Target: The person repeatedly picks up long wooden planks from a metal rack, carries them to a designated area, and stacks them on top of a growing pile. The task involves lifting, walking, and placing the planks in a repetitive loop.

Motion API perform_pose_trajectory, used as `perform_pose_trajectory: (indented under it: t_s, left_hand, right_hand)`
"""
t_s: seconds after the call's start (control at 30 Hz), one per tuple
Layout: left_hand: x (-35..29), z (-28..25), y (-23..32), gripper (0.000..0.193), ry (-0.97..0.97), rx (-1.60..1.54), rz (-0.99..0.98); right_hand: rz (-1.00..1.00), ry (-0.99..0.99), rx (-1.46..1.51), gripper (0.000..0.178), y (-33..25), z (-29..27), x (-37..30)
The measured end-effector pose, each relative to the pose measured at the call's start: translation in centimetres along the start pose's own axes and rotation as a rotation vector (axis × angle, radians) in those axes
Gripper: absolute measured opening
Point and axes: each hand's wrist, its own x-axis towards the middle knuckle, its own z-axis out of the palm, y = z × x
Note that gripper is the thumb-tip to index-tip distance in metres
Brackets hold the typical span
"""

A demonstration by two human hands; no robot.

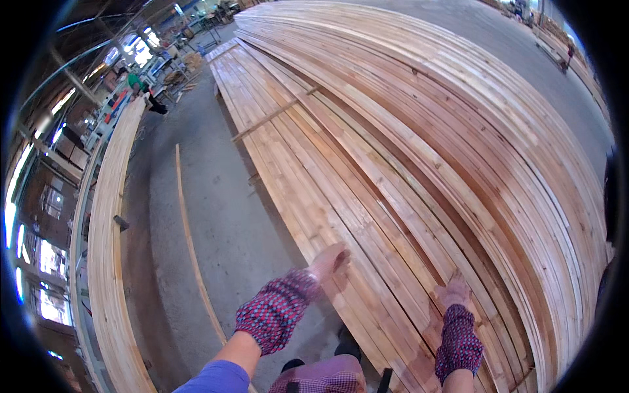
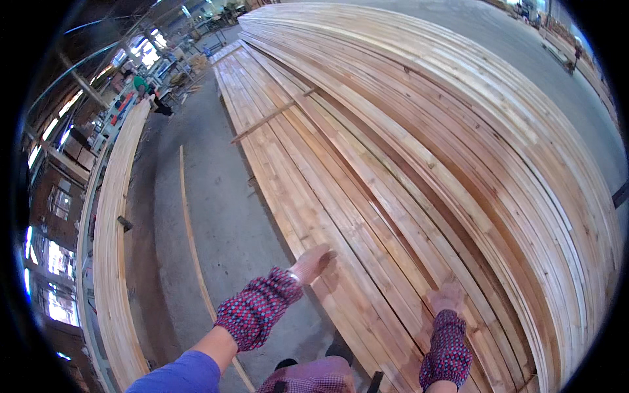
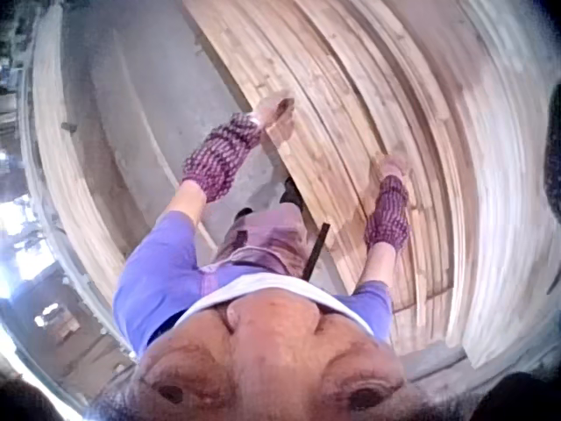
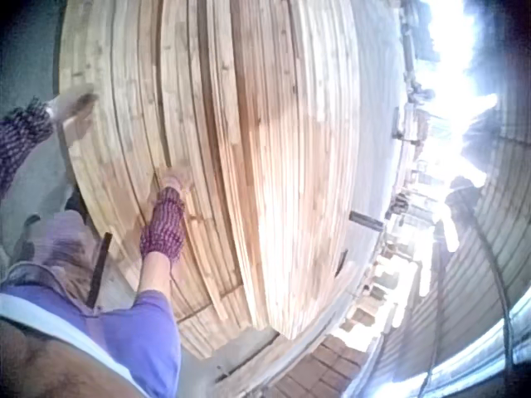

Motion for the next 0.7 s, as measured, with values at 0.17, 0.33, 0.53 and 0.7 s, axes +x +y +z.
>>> perform_pose_trajectory:
  t_s: [0.17,0.33,0.53,0.7]
  left_hand:
    - [8.2,7.0,2.0,0.024,0.034,0.028,-0.003]
    - [13.9,7.5,4.9,0.043,0.117,0.417,0.534]
    - [17.3,1.1,7.6,0.032,0.000,-0.149,0.204]
    - [14.2,0.8,7.5,0.030,0.010,-0.412,-0.051]
  right_hand:
    - [0.054,-0.150,-0.021,0.046,-3.3,-3.9,3.0]
    - [-0.291,-0.114,-0.052,0.054,-2.8,-2.4,-5.8]
    - [-0.083,-0.326,-0.104,0.063,-0.1,4.1,-14.3]
    - [0.053,-0.385,-0.134,0.059,-0.1,4.8,-16.1]
